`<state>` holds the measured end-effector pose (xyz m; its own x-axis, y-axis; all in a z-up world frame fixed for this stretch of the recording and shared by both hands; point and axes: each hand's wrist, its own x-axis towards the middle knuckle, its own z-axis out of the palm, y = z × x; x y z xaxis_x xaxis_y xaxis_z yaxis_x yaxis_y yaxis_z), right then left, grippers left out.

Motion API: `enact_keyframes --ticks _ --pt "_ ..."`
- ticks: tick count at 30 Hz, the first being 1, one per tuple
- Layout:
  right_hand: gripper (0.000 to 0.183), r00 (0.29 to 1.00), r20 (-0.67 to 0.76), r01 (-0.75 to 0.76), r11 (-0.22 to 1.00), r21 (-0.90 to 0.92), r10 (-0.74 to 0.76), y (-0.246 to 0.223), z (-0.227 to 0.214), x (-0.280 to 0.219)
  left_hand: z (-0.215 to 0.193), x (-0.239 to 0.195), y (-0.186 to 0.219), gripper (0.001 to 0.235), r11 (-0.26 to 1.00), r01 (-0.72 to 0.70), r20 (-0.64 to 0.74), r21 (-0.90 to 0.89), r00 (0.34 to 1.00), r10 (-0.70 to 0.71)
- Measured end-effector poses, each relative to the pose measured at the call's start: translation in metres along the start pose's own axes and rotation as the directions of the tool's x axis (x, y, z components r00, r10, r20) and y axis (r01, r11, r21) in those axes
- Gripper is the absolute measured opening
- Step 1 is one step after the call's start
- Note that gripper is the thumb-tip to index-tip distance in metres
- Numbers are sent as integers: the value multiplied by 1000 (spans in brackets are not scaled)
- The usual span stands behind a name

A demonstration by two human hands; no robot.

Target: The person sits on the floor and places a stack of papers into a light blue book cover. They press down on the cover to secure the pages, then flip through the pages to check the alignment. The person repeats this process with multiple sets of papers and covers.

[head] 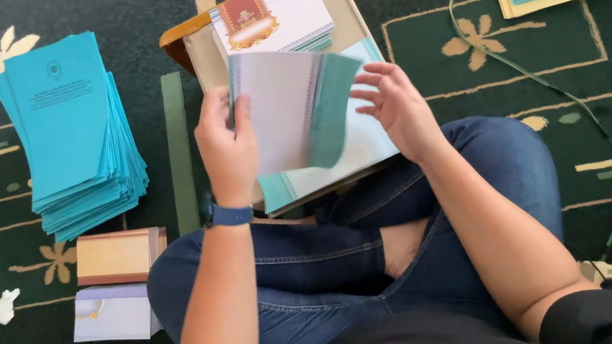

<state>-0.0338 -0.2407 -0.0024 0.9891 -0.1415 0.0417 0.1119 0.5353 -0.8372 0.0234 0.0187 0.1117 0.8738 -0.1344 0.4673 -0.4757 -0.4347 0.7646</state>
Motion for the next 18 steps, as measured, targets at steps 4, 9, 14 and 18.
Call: enact_keyframes --ticks 4,9,14,18 --pt "73 982 161 2 857 -515 94 22 3 -14 35 -67 -60 7 945 291 -194 -151 928 -317" --pt "51 997 11 -22 420 -907 76 27 31 -24 53 -76 -67 82 933 41 -141 358 990 11" --pt "48 993 115 100 420 -902 9 33 41 -25 80 -78 -84 56 874 -199 258 443 962 88" --pt "39 971 204 134 429 -894 122 7 61 -37 74 -74 -74 59 906 -96 319 413 947 -45"
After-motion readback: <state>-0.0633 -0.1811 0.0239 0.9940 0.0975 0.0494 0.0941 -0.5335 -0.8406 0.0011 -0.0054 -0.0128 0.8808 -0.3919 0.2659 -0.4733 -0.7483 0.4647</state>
